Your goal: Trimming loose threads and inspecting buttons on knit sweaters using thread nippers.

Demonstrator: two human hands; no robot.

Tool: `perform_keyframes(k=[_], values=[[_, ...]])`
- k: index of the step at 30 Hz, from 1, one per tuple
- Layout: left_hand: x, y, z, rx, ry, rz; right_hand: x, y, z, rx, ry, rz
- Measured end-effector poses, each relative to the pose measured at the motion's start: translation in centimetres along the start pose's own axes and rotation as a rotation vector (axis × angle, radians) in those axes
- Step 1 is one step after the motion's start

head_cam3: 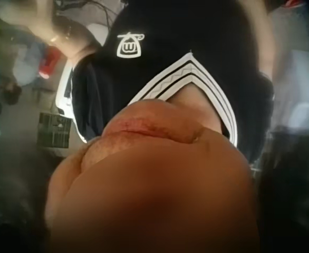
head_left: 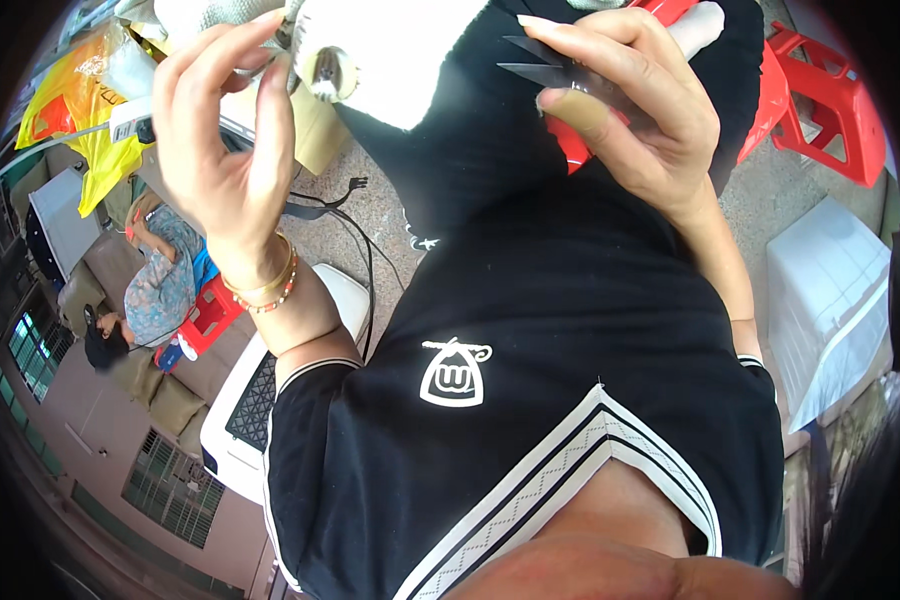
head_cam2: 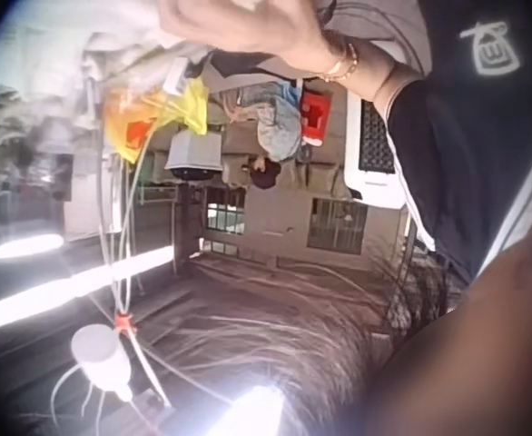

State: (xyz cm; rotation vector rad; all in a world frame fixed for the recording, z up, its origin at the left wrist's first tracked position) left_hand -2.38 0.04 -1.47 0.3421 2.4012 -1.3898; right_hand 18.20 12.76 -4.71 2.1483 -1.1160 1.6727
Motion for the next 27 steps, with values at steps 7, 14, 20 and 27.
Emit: perform_keyframes(k=[7,14,20,27], values=[[-1.6,-0.2,-0.9,0.266,-0.038,0.274,-1.4,1.1,0.8,0.077,-0.191,0.020],[-1.1,0.1,-0.1,0.069,-0.182,0.742,-0.1,0.3,0.8,0.125,-0.169,0.012],[-3.7,2.1,-2.2,-0.027,-0.100,0.822,1.7,-4.2,0.9,-0.138,-0.479,0.286],[-3.6,3.4,-3.2,-0.016,-0.170,0.783,2.8,-4.1,-0.9,0.064,-0.098,0.203]])
Point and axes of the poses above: each hand's wrist, its own z-axis away from the middle knuckle, its own y-axis out of the palm, x = y × z, the point moved 5 cm from there along -z, towards the middle knuckle
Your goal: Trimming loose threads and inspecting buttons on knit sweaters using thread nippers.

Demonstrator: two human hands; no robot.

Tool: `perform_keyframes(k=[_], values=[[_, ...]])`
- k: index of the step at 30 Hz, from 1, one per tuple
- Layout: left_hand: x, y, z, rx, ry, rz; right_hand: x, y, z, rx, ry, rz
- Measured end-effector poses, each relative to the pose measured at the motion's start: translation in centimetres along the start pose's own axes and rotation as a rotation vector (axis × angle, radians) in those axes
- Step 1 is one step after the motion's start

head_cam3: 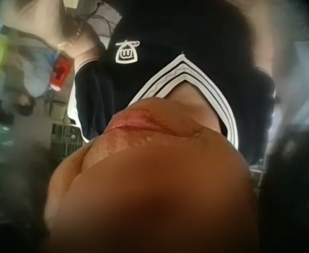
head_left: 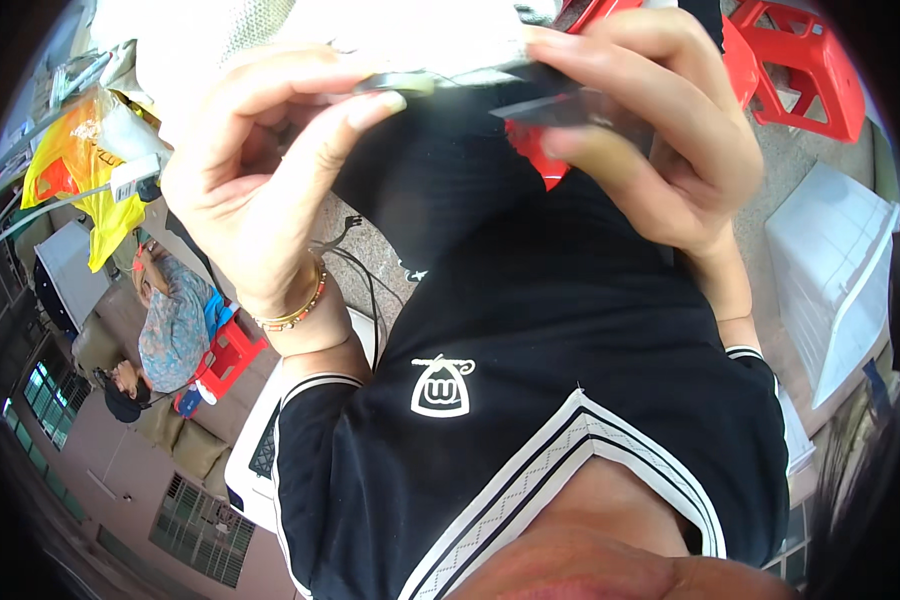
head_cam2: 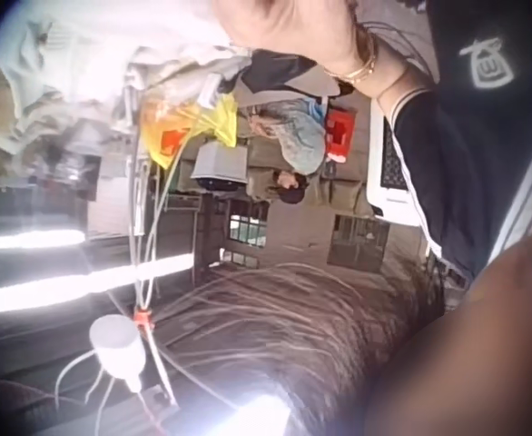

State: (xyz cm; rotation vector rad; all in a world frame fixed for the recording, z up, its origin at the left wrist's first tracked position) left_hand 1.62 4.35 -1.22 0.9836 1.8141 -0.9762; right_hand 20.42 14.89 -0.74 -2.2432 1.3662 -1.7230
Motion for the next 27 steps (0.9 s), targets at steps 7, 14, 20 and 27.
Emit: perform_keyframes(k=[7,14,20,27], values=[[1.1,-1.8,-0.8,0.220,0.030,0.081,-0.1,1.7,-0.8,0.013,0.045,0.003],[1.2,-2.0,-0.9,0.286,0.140,0.154,0.6,0.4,-2.0,0.209,0.193,-0.009],[1.2,-2.5,-0.2,0.270,0.134,0.022,1.6,1.0,-2.1,0.154,0.246,-0.021],[1.1,-2.8,-0.3,0.284,0.161,-0.002,2.5,1.1,-2.8,0.183,0.232,0.093]])
Point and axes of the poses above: each hand's wrist, its own z-axis away from the middle knuckle, its own y-axis out of the palm, x = y × z, the point moved 5 cm from there along -z, towards the middle knuckle
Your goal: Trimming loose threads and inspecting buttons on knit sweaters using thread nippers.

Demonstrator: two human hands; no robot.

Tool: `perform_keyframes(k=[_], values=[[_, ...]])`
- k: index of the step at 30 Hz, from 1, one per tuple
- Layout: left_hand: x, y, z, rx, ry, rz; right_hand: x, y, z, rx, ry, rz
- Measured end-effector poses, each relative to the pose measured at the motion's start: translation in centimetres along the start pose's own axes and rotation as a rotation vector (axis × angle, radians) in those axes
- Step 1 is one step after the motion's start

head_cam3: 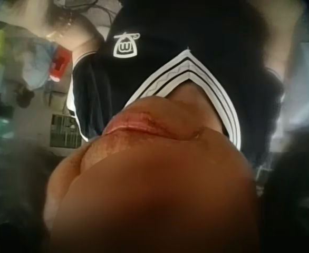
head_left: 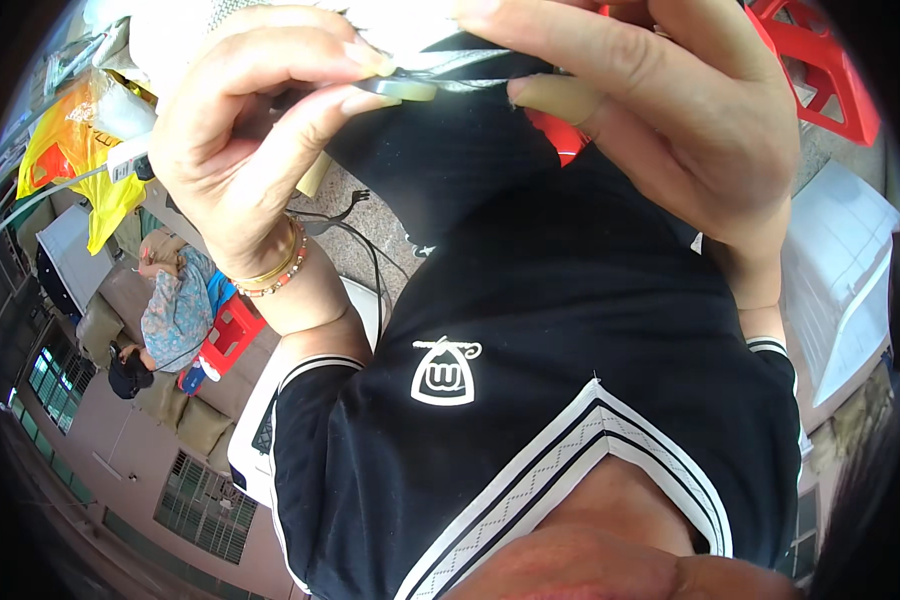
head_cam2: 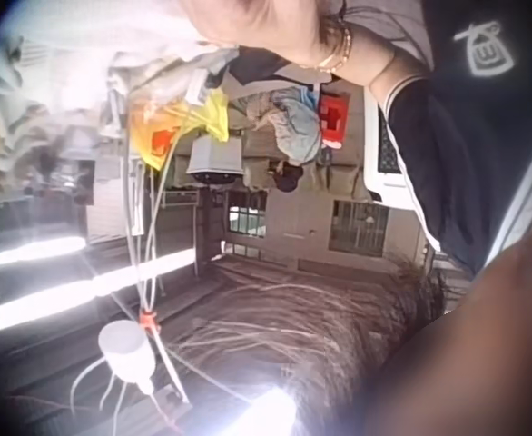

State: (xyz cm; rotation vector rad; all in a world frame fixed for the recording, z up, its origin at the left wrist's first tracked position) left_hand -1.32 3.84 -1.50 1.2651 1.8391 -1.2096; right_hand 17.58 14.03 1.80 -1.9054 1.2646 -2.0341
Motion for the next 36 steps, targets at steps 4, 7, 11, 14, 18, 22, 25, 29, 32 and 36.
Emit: perform_keyframes(k=[4,7,11,14,18,22,25,29,32,36], values=[[0.4,0.1,0.0,0.005,0.002,0.016,-0.1,0.1,-0.1,0.001,0.003,0.066],[0.4,0.2,0.1,0.011,0.027,-0.023,-0.2,0.2,0.2,-0.008,-0.033,0.097],[0.5,0.2,0.1,-0.039,-0.029,0.074,0.1,-0.1,0.2,-0.010,0.031,0.064],[0.3,0.0,-0.2,-0.013,0.010,0.035,-0.1,-0.1,0.1,-0.006,0.002,0.060],[0.2,-0.1,-0.1,0.030,0.004,0.019,-0.1,0.1,0.5,-0.007,-0.024,0.075],[0.1,0.1,0.0,0.022,0.007,0.014,0.1,0.1,0.9,-0.019,-0.023,0.109],[0.1,0.2,0.5,0.004,0.023,0.005,0.1,0.7,1.1,-0.036,-0.068,0.119],[0.1,0.2,0.8,-0.058,0.048,0.010,0.3,1.1,1.4,-0.071,-0.115,0.150],[0.2,0.4,0.8,-0.074,0.057,0.056,0.2,1.1,1.4,-0.070,-0.131,0.123],[0.6,0.2,0.9,-0.094,0.058,0.100,-0.2,1.3,1.2,-0.067,-0.153,0.087]])
Point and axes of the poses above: each hand's wrist, its own z-axis away from the middle knuckle, its own y-axis out of the palm, x = y × z, the point moved 5 cm from there along -z, towards the middle knuckle
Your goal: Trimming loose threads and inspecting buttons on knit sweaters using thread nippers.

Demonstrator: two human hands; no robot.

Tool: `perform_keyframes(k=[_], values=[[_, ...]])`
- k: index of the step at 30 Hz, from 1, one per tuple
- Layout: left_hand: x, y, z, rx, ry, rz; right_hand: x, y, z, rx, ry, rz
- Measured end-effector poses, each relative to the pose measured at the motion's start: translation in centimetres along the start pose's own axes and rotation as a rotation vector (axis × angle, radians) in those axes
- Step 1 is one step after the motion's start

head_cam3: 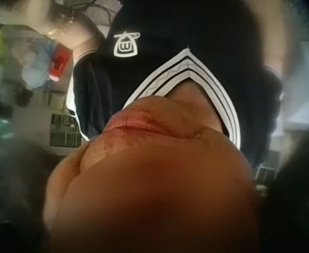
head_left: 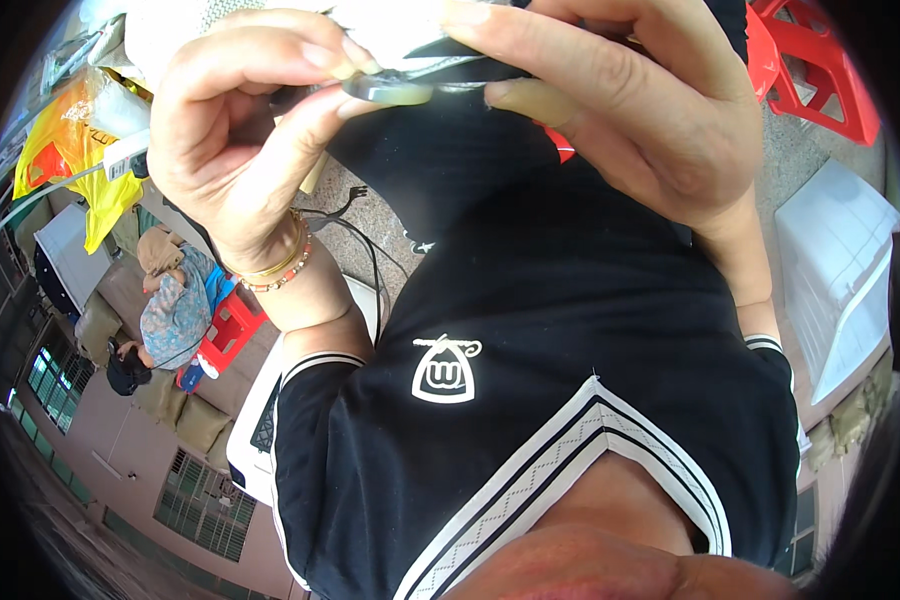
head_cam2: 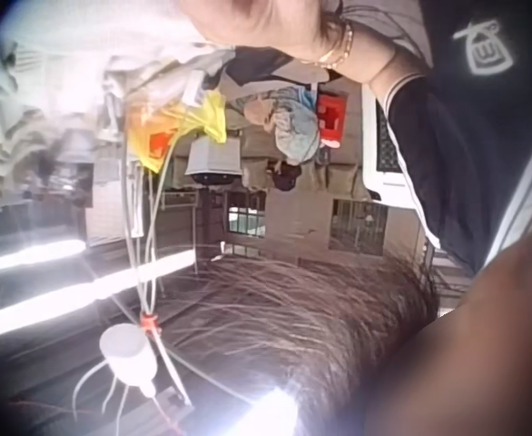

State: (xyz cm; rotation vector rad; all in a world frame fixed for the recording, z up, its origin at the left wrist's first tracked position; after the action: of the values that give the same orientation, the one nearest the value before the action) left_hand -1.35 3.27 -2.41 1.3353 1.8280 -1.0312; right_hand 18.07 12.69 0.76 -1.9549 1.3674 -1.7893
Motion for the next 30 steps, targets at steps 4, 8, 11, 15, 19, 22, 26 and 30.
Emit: perform_keyframes(k=[4,8,11,15,19,22,26,30], values=[[0.0,-0.1,-0.2,0.004,-0.031,-0.011,-0.5,0.1,-0.2,-0.002,-0.018,-0.036],[0.0,0.0,-0.3,0.011,-0.014,-0.017,-1.5,0.5,-0.6,-0.005,-0.036,-0.065],[-0.1,0.0,-0.3,0.012,-0.016,-0.023,-2.8,1.7,-0.9,-0.392,-0.477,0.073],[0.0,0.1,-0.4,0.029,-0.004,-0.010,-2.7,2.3,0.0,-0.658,-0.765,0.161],[-0.1,-0.1,-0.2,0.004,0.028,-0.035,-1.9,1.6,-0.3,-0.403,-0.464,0.054],[0.0,0.0,0.1,-0.023,-0.028,-0.023,-0.6,0.8,-0.2,-0.167,-0.283,0.091],[0.0,0.0,-0.1,-0.002,-0.008,-0.017,-2.6,2.4,0.2,-0.664,-0.795,0.181],[0.0,-0.1,0.0,0.007,0.014,-0.014,-2.5,2.4,0.4,-0.647,-0.781,0.242]])
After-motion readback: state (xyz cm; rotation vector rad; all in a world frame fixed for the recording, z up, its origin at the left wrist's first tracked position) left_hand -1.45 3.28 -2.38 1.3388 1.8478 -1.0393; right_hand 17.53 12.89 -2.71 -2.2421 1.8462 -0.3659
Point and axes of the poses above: each hand's wrist, its own z-axis away from the middle knuckle, its own y-axis out of the palm, x = y × z, the point moved 5 cm from there along -z, towards the middle knuckle
